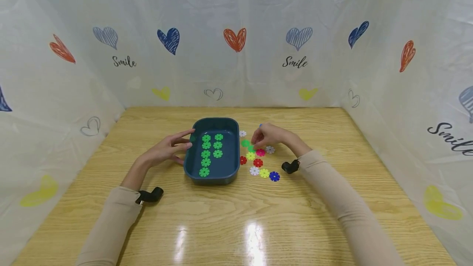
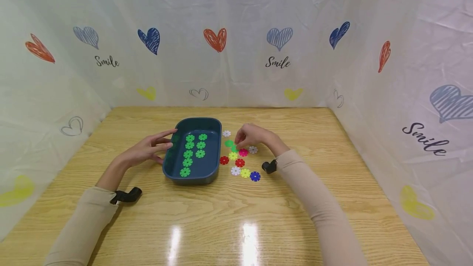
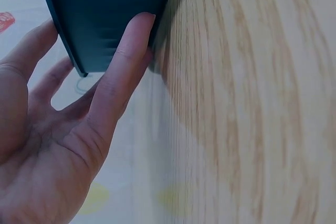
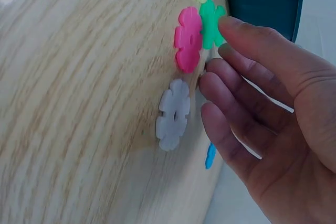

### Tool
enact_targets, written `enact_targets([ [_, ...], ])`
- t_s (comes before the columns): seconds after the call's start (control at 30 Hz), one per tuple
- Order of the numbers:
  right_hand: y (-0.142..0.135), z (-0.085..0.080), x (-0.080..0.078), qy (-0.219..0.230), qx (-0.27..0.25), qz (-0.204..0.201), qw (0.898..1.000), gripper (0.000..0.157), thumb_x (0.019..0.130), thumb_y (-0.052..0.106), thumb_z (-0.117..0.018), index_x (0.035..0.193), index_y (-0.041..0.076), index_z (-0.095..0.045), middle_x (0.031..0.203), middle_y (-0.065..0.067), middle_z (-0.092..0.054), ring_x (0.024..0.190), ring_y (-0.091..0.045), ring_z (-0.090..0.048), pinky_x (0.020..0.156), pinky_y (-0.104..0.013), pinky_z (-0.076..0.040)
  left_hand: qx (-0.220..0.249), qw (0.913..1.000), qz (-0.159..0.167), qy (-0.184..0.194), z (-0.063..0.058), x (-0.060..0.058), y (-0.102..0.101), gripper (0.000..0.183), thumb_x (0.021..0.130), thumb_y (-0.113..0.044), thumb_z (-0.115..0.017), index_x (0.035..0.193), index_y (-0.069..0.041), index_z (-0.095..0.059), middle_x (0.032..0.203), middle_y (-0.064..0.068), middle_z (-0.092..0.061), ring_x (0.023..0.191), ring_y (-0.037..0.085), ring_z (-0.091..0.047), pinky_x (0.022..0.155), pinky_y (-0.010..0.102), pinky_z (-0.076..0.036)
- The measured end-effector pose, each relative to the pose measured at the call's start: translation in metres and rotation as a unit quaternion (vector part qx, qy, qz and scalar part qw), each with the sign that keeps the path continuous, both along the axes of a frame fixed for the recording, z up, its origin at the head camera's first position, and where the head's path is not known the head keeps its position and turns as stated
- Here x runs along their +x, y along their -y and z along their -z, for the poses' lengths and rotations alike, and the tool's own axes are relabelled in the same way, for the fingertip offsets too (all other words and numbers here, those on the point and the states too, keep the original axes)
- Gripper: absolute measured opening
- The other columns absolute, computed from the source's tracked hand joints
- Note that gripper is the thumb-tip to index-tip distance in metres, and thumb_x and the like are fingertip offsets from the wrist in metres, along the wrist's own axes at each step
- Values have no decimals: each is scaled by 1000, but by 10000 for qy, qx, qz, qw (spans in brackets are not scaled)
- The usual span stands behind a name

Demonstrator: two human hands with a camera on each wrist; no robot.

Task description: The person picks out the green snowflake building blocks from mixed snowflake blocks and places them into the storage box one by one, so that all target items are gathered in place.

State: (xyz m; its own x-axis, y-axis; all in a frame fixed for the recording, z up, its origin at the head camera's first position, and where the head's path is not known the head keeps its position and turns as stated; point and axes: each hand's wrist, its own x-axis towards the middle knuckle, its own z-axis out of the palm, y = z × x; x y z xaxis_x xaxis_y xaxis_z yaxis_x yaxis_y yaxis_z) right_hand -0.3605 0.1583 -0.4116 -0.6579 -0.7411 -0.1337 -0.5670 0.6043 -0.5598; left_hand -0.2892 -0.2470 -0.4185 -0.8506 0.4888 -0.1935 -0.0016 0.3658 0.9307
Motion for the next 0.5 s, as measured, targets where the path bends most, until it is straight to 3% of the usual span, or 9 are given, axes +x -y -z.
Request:
enact_targets([
  [0.5, 8, 6, -1, 337, 68, 113, 9993, 24, 83, 11, -79, 103, 2, -73, 97, -7, -74, 81, -9, -64, 75, -22, -55, 63, 10000, -23, 2, 2, 1, 0, 64, 100, -35, -57, 156, -31, -26, 156, 20, -31, 129, 43, -49, 77, 49, -60],
])
